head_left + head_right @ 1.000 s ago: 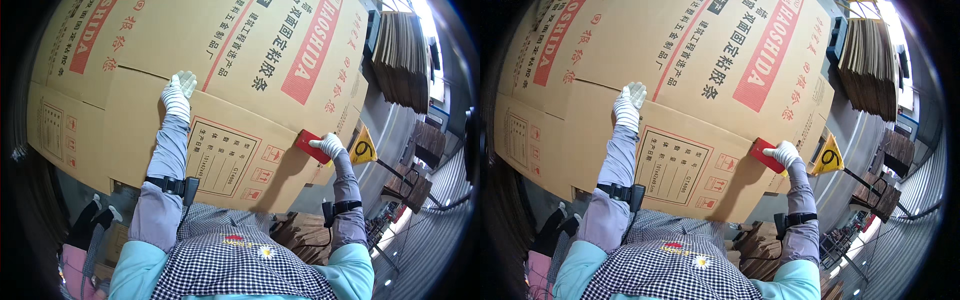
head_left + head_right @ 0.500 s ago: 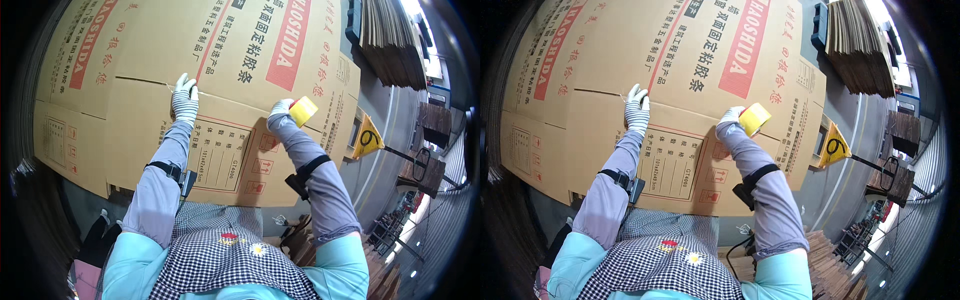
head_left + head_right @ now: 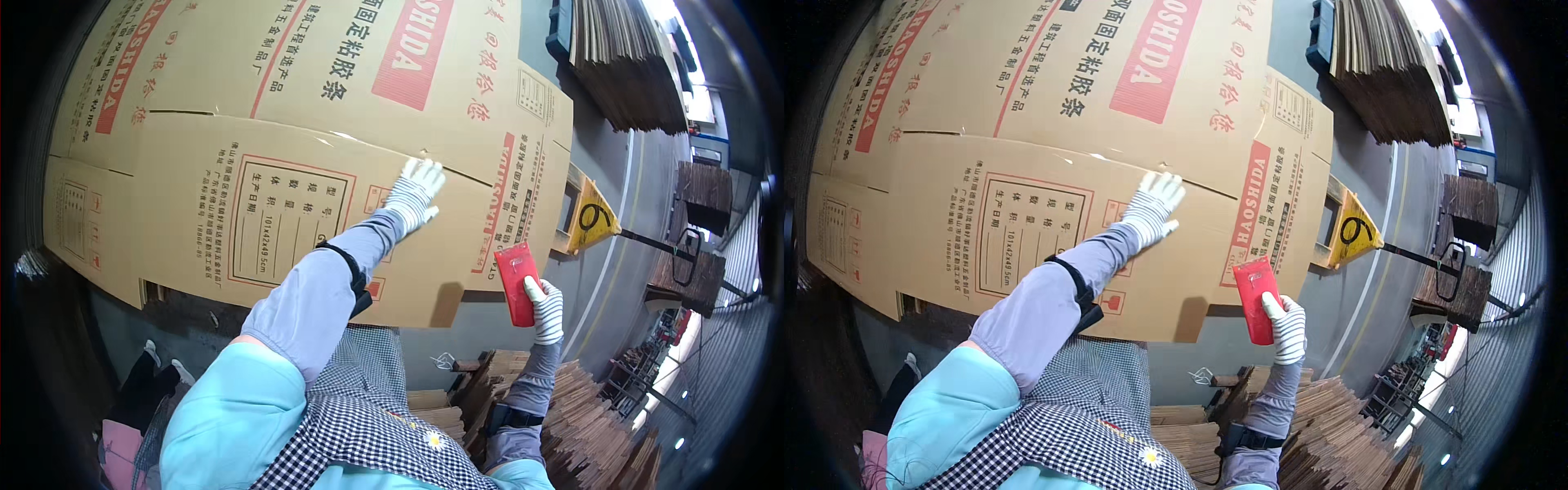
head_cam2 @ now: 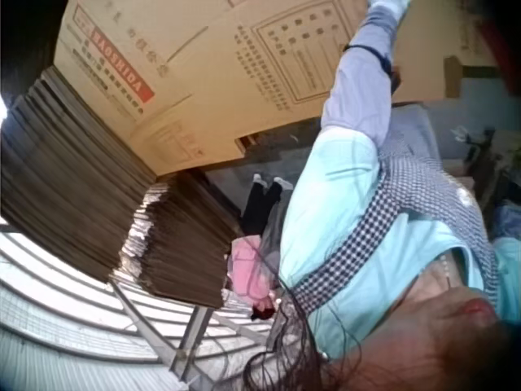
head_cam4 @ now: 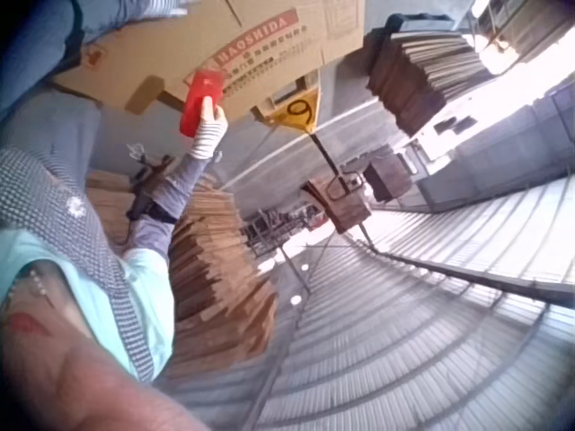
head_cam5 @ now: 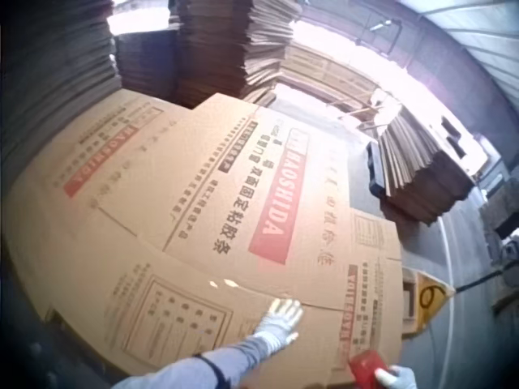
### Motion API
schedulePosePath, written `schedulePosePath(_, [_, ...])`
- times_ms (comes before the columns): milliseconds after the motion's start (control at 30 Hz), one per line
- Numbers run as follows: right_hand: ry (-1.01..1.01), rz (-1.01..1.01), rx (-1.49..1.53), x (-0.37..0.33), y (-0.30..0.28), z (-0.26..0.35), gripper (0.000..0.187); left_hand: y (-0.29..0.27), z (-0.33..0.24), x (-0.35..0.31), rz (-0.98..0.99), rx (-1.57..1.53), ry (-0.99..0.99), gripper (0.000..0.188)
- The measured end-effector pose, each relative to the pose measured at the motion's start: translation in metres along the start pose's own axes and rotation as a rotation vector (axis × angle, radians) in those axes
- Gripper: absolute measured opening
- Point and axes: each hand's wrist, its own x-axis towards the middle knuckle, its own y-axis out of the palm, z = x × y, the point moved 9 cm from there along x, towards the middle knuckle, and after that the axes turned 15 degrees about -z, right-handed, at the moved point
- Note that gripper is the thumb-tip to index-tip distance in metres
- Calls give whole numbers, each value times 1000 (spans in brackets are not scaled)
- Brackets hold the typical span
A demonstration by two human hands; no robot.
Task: Taping large cardboard boxes using a handheld tape dispenser.
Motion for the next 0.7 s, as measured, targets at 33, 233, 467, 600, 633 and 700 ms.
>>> schedulePosePath(33, [25,51,175,-18,9,13,38,23,-39,-10,-15,-37,166,72])
schedulePosePath(233, [-202,291,368,-62,34,34,57,-10,-162,-56,475,-2328,-519,69])
schedulePosePath(467, [-739,364,69,-81,53,61,68,-87,-125,-107,-5,-2275,-677,40])
schedulePosePath(600, [-890,480,-1,-103,86,85,64,-92,-94,-138,-175,-2238,-819,42])
schedulePosePath(633, [-858,534,14,-107,96,89,63,-95,-90,-145,-98,-2385,-835,43])
schedulePosePath(700, [-737,626,53,-121,118,90,62,-93,-81,-170,-120,-2361,-958,47])
